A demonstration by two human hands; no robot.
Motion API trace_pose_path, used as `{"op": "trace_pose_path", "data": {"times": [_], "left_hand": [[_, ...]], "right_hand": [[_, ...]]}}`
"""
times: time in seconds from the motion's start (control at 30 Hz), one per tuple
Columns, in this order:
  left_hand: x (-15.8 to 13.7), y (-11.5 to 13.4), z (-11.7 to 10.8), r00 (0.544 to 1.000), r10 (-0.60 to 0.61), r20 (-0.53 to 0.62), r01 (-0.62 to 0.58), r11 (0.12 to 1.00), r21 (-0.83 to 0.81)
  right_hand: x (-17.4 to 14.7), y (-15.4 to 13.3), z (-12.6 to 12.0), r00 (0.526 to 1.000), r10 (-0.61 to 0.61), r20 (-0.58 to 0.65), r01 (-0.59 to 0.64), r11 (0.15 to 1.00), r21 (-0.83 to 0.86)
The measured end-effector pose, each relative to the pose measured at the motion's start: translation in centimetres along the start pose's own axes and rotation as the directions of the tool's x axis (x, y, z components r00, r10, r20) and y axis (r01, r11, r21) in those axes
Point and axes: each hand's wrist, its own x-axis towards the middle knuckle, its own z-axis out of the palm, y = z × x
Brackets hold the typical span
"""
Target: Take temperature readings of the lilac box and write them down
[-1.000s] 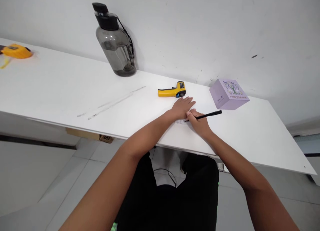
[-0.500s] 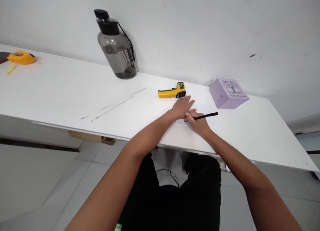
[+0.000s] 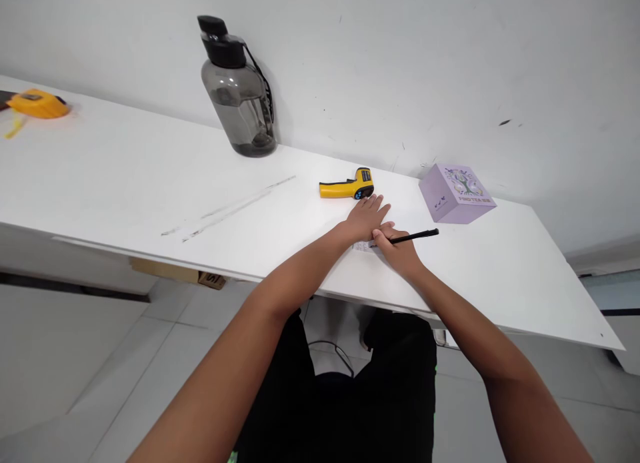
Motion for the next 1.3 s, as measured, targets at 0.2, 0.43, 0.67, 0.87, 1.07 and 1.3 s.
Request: {"op": "trace_pose_path", "data": {"times": [0.2, 0.43, 0.67, 0.87, 1.07, 1.3], "left_hand": [[0.0, 0.0, 0.1, 1.0, 0.01, -0.008, -0.01, 1.0, 0.003], [0.3, -0.1, 0.3, 1.0, 0.012, -0.015, -0.012, 1.0, 0.012], [0.1, -0.3, 0.4, 0.997, 0.046, -0.065, -0.045, 0.999, 0.014], [0.1, -0.4, 0.7, 0.995, 0.062, -0.079, -0.06, 0.998, 0.034], [0.4, -0.7, 1.2, 0.989, 0.086, -0.122, -0.082, 0.996, 0.043], [-0.2, -0.6, 0.7, 0.989, 0.09, -0.119, -0.085, 0.995, 0.049]], "right_hand": [[-0.1, 0.0, 0.1, 1.0, 0.003, -0.007, -0.003, 1.0, -0.015], [-0.1, 0.3, 0.1, 1.0, -0.009, 0.016, 0.009, 1.0, -0.022], [-0.1, 0.2, 0.1, 0.999, -0.008, 0.036, 0.008, 1.0, -0.014], [0.0, 0.4, 0.2, 1.0, -0.013, 0.014, 0.013, 1.0, 0.0], [-0.1, 0.3, 0.2, 1.0, 0.004, 0.001, -0.003, 1.0, -0.018], [-0.1, 0.6, 0.3, 0.999, -0.026, -0.04, 0.026, 1.0, -0.006]]}}
